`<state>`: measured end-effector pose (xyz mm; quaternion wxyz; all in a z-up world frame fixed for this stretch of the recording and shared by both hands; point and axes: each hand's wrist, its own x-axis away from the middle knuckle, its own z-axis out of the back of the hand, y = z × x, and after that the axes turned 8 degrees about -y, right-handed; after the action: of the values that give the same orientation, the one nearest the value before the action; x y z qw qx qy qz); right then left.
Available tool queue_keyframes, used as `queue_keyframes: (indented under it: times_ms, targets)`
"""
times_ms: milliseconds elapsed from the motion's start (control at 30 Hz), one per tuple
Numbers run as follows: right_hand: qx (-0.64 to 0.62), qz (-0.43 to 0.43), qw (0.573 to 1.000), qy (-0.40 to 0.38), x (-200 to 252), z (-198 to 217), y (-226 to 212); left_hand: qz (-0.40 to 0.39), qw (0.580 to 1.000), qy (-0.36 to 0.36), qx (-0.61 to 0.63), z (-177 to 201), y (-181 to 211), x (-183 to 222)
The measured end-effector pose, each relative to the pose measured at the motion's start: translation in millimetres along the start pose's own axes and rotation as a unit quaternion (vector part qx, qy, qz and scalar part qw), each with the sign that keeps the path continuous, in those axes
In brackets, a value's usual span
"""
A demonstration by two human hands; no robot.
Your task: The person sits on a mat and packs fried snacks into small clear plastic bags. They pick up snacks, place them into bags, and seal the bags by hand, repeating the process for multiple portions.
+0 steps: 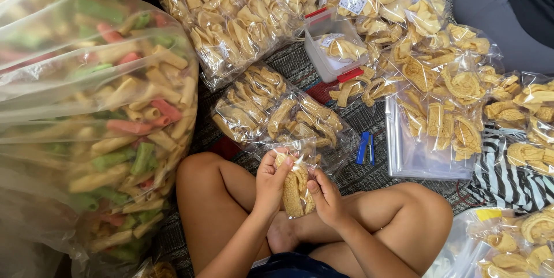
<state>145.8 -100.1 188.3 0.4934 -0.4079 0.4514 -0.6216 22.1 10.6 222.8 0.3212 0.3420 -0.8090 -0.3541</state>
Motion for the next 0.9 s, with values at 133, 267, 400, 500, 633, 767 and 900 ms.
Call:
queue_keyframes:
  times_ms: [133, 267, 400, 500, 633, 767, 900]
  targets:
    - [0.029, 0.031, 0.999, -0.003, 0, -1, -2, -0.026, 0.999, 0.03, 0.004, 1, -4, 0]
    - [0.015, 0.05, 0.999, -0.006, -2, -2, -3, -0.035, 0.999, 0.033, -0.006, 19, -20, -4]
    - [0.011, 0.048, 0.998, -0.041, -1, -3, 4, 0.078, 0.986, -0.077, 0.125, 19, 6, -6]
    - [0.029, 0.028, 0.999, -0.034, 0, -3, 17, 0.119, 0.991, -0.059, 0.002, 12, 18, -5]
    - [0.03, 0.019, 0.999, -0.035, 1, -4, 15, 0.137, 0.989, -0.021, 0.058, 13, 11, -5]
    - [0.032, 0.036, 0.998, -0.045, 0, -3, 11, 0.139, 0.988, 0.004, 0.067, 12, 8, -5]
    - [0.023, 0.042, 0.998, -0.047, -1, -3, 10, 0.132, 0.985, 0.029, 0.108, 20, -1, -8]
